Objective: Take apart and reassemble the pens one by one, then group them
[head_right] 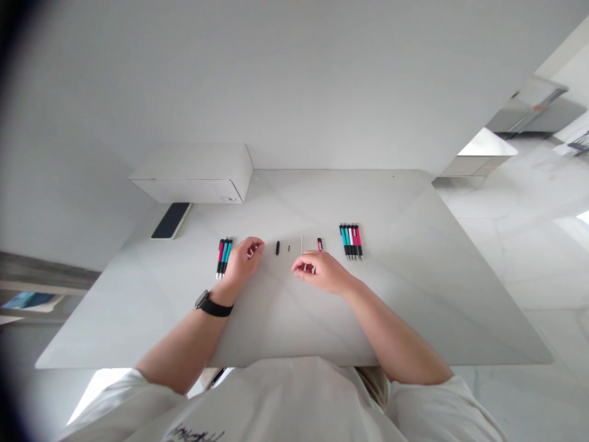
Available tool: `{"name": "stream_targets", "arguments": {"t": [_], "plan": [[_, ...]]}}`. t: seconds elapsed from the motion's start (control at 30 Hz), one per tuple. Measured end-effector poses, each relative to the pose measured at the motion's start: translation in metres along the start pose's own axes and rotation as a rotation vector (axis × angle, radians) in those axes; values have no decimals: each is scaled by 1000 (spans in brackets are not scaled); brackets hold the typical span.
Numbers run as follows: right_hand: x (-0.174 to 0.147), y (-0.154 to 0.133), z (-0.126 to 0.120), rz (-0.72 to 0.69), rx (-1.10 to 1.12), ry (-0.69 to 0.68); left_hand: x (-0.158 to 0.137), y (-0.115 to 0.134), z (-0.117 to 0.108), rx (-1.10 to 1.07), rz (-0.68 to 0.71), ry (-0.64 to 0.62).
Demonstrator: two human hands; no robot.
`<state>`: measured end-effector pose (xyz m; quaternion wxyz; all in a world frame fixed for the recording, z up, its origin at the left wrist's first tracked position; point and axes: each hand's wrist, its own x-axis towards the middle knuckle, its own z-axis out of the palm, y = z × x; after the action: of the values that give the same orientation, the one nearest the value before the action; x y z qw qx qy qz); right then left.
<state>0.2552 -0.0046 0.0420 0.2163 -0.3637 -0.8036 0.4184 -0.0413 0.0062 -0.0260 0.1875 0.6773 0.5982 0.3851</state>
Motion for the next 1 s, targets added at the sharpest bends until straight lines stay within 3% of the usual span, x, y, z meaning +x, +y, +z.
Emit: {"name": "stream_targets", "arguments": {"t": [0.23,0.4,0.53,0.7,1.0], "plan": [[60,-4,-1,-11,-489,97,-1,0,3,-97,-13,39],[113,17,23,11,-668,-12,1,-4,3,-129,-38,56],[132,22,35,17,-728,-97,1,-7,2,-172,-78,67],[123,21,33,-35,-686,-23,2,-6,-1,-233,-93,106],[51,8,12,-63,-195,407,14,26,-17,-403,-107,87]]}}
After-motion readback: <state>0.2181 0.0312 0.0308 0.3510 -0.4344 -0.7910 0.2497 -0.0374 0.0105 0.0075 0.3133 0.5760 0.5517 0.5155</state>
